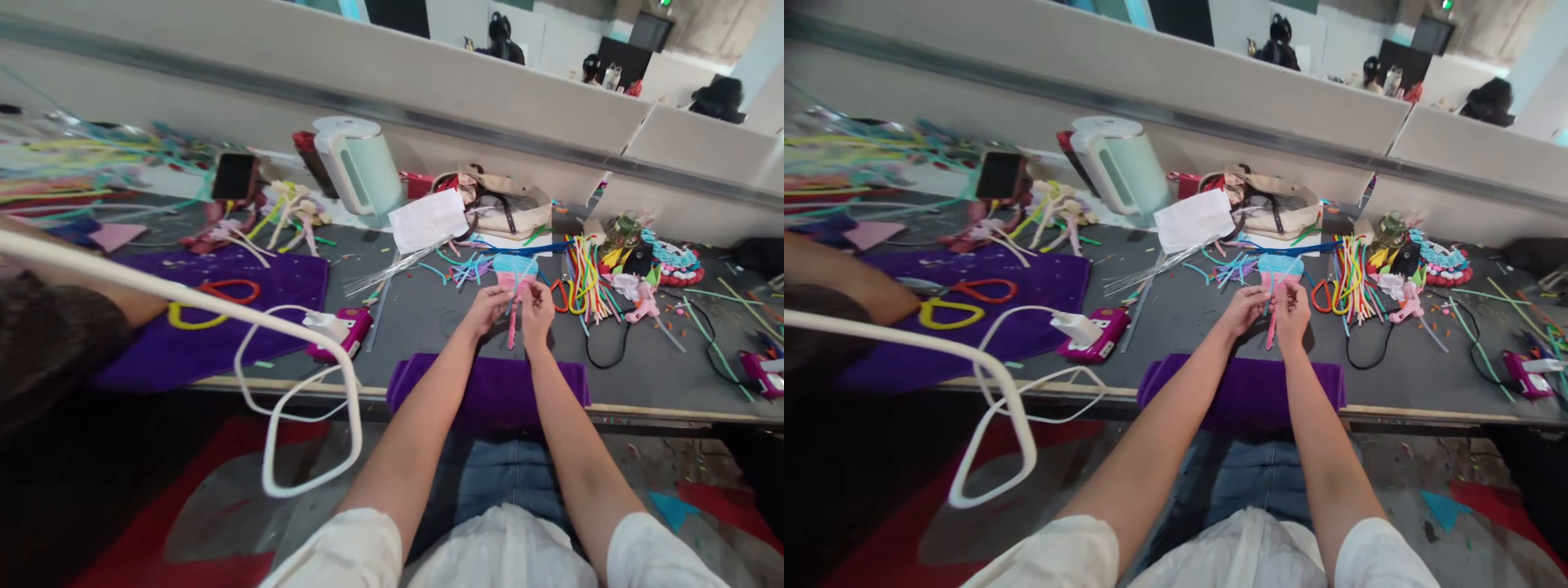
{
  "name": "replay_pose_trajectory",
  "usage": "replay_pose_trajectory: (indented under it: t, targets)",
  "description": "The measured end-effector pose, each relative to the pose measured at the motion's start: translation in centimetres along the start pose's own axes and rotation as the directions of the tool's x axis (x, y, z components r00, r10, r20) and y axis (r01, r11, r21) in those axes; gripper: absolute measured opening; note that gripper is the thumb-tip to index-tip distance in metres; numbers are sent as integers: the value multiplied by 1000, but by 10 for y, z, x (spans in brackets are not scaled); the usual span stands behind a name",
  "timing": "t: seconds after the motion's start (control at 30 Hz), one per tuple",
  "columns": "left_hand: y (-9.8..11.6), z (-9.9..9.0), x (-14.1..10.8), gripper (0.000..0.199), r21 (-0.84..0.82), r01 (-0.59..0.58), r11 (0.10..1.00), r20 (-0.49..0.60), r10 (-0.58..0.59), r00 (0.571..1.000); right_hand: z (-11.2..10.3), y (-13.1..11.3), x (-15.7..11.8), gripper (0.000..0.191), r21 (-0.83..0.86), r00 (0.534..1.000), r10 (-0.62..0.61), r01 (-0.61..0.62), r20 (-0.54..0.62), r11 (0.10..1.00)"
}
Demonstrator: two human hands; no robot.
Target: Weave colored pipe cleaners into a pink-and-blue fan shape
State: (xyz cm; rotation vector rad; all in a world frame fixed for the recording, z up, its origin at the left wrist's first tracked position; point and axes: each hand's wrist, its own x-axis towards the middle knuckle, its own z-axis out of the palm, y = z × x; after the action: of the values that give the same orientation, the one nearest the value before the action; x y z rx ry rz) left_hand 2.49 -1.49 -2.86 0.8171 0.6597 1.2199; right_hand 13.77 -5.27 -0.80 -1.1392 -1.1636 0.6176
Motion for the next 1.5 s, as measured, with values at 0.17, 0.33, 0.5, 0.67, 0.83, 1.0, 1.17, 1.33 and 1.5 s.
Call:
replay_pose_trajectory:
  t: [0.17,0.33,0.5,0.67,0.83,1.0,1.17,1.33,1.5]
  targets:
    - [-3,4,-3,24,136,1,991,71,-10,997,-1,6,3,34,-6,999,-25,25,-41,1000]
    - [0,5,-4,26,244,-8,970,71,-10,997,-10,14,15,37,45,986,81,-75,-142,996]
    - [1,4,-4,32,227,-37,973,90,17,996,-17,23,26,41,141,959,211,-186,-190,972]
    - [1,4,-5,37,163,-77,984,111,59,992,-17,31,29,50,171,961,241,-217,-135,961]
    - [4,7,-7,44,116,-64,991,106,52,993,-16,31,28,39,283,958,282,-255,-58,925]
    - [3,5,-5,50,98,-50,994,113,39,993,-17,30,30,30,405,935,354,-315,-21,858]
    - [2,3,-5,45,130,16,991,152,-36,988,-19,32,32,30,528,949,312,-293,55,797]
    - [3,7,-9,46,150,68,986,190,-96,977,-16,30,28,34,502,941,328,-326,89,801]
    - [3,9,-11,53,212,137,968,202,-181,962,-12,24,21,32,351,961,266,-277,79,895]
